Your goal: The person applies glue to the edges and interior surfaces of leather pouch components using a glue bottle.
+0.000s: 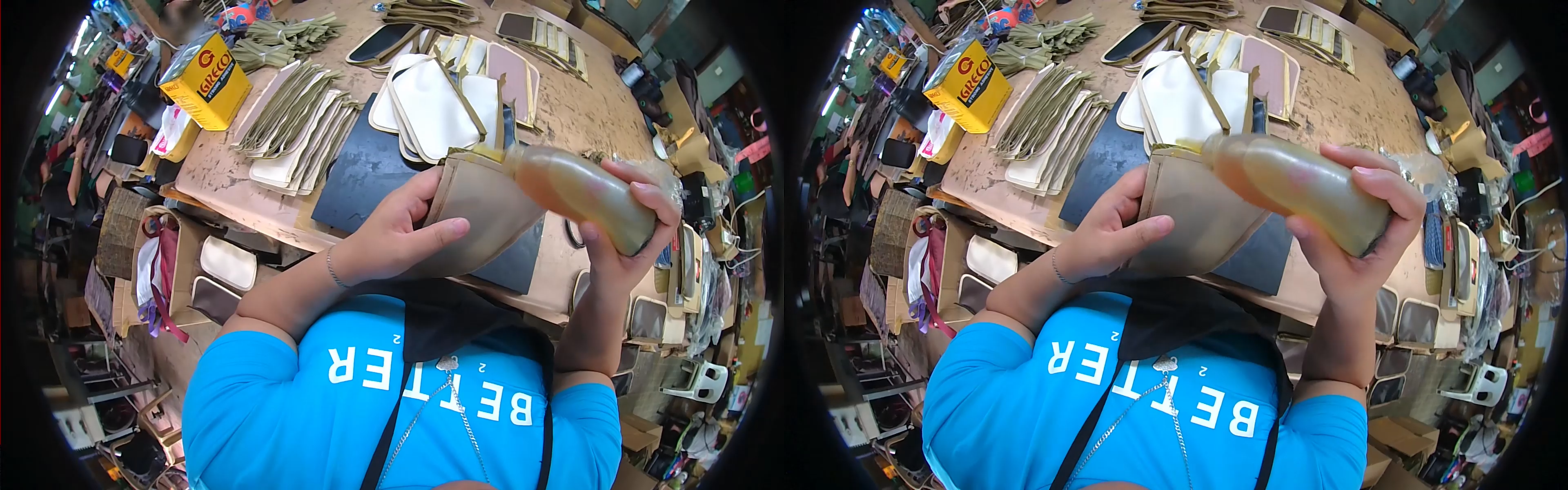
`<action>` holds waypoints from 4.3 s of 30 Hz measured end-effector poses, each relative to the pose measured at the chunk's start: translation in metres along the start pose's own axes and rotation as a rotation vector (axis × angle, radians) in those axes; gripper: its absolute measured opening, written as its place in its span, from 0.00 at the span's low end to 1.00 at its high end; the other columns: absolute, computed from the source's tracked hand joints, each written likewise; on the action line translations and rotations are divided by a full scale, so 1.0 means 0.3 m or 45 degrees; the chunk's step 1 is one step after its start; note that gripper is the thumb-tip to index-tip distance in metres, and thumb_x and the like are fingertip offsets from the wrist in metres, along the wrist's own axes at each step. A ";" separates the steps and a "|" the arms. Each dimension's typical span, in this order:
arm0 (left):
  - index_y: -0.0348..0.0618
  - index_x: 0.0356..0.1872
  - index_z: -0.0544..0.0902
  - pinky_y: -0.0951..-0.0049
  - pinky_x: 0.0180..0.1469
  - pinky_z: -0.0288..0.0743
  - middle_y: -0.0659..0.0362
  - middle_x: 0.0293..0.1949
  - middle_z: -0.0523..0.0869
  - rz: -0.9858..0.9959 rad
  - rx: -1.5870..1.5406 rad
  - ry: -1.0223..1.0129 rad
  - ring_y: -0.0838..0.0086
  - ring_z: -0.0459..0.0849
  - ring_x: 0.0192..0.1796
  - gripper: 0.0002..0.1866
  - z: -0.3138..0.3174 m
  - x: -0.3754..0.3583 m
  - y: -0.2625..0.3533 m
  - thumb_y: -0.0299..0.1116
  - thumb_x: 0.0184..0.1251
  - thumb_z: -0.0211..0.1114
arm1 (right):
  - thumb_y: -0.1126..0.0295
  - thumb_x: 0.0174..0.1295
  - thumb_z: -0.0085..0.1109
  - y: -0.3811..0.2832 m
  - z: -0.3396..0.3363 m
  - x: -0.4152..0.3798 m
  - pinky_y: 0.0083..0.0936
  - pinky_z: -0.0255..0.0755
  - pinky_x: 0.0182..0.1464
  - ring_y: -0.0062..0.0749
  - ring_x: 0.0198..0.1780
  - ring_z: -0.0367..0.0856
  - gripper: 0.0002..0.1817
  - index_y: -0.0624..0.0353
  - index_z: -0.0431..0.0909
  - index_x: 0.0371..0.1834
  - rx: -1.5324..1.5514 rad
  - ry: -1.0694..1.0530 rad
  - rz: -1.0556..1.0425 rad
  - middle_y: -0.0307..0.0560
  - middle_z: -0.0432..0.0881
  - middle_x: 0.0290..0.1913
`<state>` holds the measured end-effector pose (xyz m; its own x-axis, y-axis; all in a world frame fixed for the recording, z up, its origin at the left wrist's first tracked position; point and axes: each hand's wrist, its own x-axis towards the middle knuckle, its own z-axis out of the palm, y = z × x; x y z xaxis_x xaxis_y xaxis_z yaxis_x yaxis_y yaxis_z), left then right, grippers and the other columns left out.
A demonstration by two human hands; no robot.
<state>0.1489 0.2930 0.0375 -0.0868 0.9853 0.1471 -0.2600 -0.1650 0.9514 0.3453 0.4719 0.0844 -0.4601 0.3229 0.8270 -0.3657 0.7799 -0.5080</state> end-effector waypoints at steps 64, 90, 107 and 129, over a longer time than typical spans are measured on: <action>0.38 0.77 0.47 0.63 0.74 0.56 0.51 0.73 0.60 -0.220 -0.379 -0.285 0.66 0.60 0.75 0.55 -0.024 0.062 0.011 0.61 0.60 0.65 | 0.75 0.57 0.70 0.088 -0.005 0.041 0.27 0.74 0.56 0.32 0.51 0.81 0.22 0.60 0.70 0.52 0.304 -0.023 0.483 0.51 0.82 0.48; 0.39 0.78 0.45 0.57 0.74 0.56 0.46 0.75 0.57 -0.238 -0.368 -0.249 0.60 0.59 0.76 0.54 -0.031 0.056 0.023 0.65 0.62 0.58 | 0.73 0.55 0.73 0.084 0.020 0.029 0.28 0.73 0.56 0.33 0.51 0.80 0.24 0.60 0.70 0.52 0.223 -0.107 0.376 0.51 0.80 0.48; 0.42 0.78 0.42 0.56 0.73 0.60 0.47 0.75 0.58 -0.224 -0.420 -0.203 0.58 0.63 0.75 0.54 -0.025 0.055 0.042 0.69 0.64 0.52 | 0.75 0.53 0.73 0.089 0.032 0.015 0.29 0.72 0.57 0.35 0.52 0.79 0.24 0.60 0.70 0.50 0.260 -0.249 0.330 0.51 0.80 0.47; 0.47 0.79 0.43 0.48 0.76 0.51 0.47 0.77 0.54 -0.178 -0.865 -0.158 0.52 0.56 0.78 0.50 -0.055 0.093 0.013 0.74 0.67 0.35 | 0.72 0.52 0.74 0.108 0.042 -0.001 0.29 0.72 0.56 0.35 0.51 0.80 0.23 0.60 0.72 0.49 0.187 -0.286 0.306 0.50 0.78 0.47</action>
<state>0.1297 0.3191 0.0409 0.0910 0.9904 0.1043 -0.8073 0.0120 0.5901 0.3233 0.4902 0.0647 -0.7074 0.3488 0.6147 -0.3308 0.6053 -0.7241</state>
